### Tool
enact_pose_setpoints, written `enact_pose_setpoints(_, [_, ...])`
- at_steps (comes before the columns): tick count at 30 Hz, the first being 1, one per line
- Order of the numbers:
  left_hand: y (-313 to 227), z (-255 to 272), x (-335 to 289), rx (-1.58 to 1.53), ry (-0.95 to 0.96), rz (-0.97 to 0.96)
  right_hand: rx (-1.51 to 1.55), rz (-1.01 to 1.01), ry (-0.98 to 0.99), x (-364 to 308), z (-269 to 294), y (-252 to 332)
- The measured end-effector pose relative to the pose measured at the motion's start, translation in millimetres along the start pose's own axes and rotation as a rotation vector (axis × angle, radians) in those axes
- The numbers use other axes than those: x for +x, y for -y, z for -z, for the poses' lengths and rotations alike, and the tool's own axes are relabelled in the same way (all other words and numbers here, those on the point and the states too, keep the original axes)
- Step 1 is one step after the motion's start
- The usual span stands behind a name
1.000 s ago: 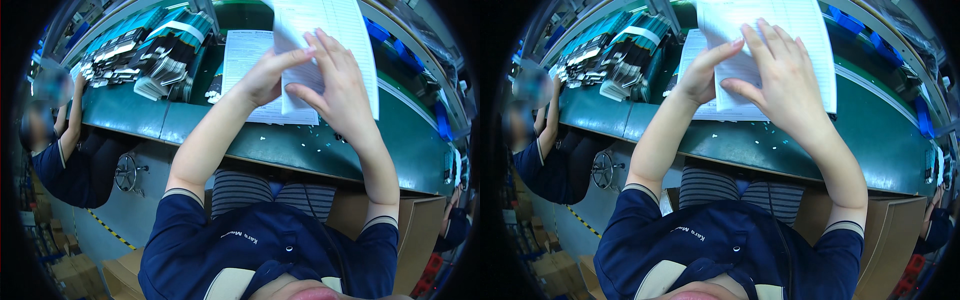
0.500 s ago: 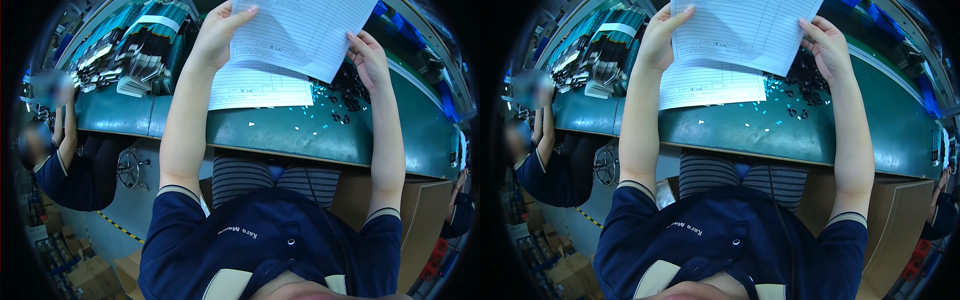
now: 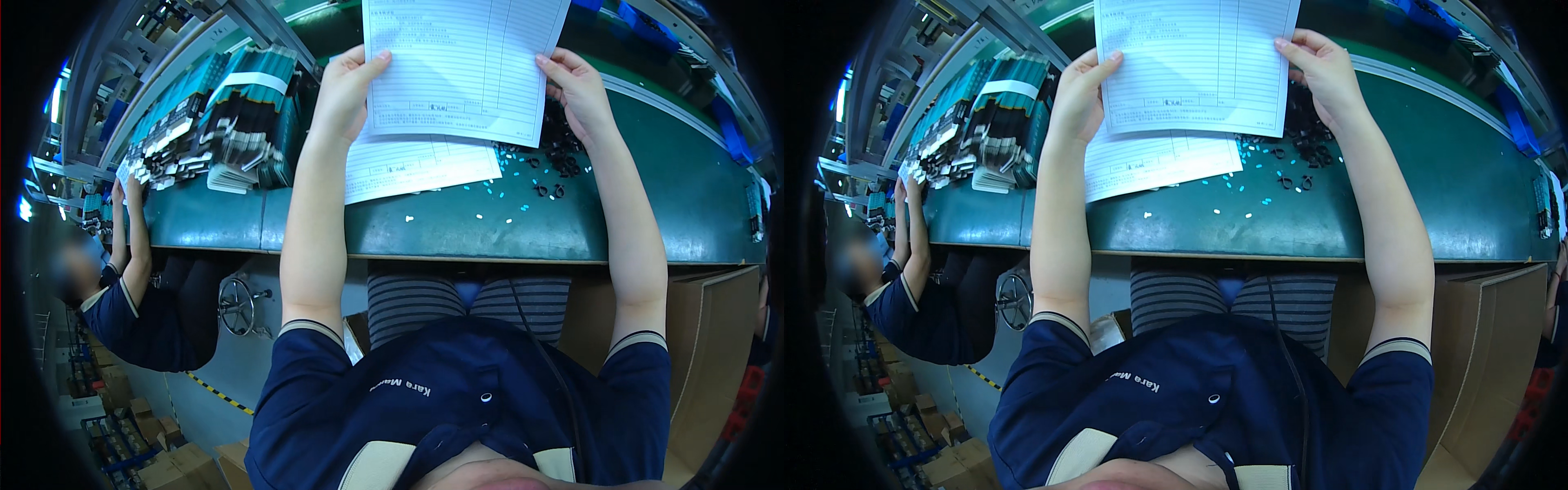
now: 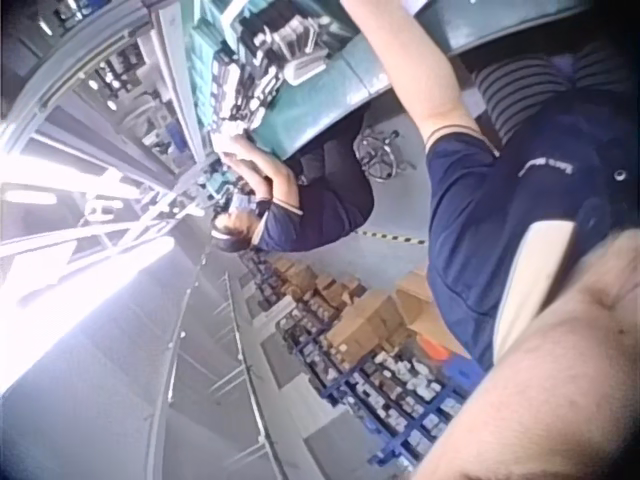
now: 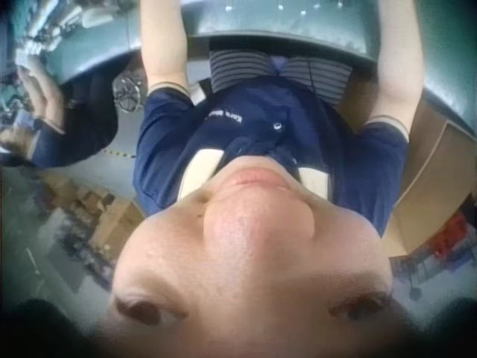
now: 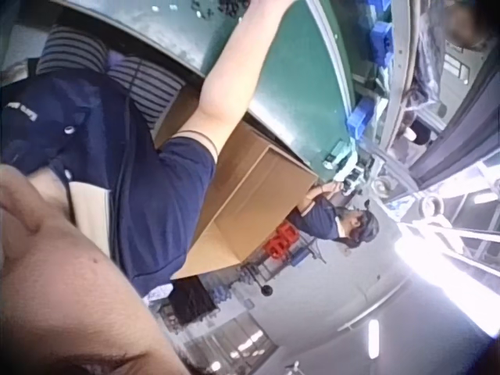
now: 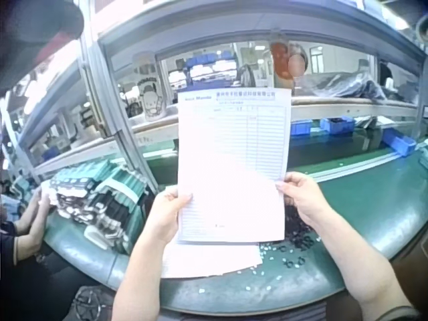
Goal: Sorting small black components and filling out production log sheets at a factory workstation.
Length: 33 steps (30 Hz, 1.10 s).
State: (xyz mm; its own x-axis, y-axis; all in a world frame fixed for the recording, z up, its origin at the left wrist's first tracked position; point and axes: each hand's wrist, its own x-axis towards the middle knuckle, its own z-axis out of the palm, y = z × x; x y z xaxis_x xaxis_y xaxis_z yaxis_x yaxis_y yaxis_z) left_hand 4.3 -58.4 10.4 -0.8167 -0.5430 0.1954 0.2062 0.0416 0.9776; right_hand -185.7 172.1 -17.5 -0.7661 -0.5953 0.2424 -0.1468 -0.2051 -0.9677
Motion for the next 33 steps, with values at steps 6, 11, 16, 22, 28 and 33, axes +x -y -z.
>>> enact_pose_setpoints(6, [-1,-1,0,0.007,0.003,0.005,0.015,-0.091,-0.04,0,-2,-1])
enact_pose_setpoints(11, [-3,-1,0,-0.055,0.058,0.039,0.045,-0.118,-0.026,-1,-3,1])
enact_pose_setpoints(16, [-5,-5,-1,-0.089,0.044,0.046,0.065,-0.149,-0.033,-2,-4,5])
enact_pose_setpoints(22, [-8,-4,-3,-0.033,0.013,0.06,0.065,-0.154,-0.034,-4,-5,6])
enact_pose_setpoints(28, [-8,8,3,-0.187,-0.065,-0.036,0.098,-0.183,-0.038,5,9,5])
enact_pose_setpoints(33, [-8,48,15,0.075,-0.264,-0.13,0.625,-0.036,0.021,14,47,11])
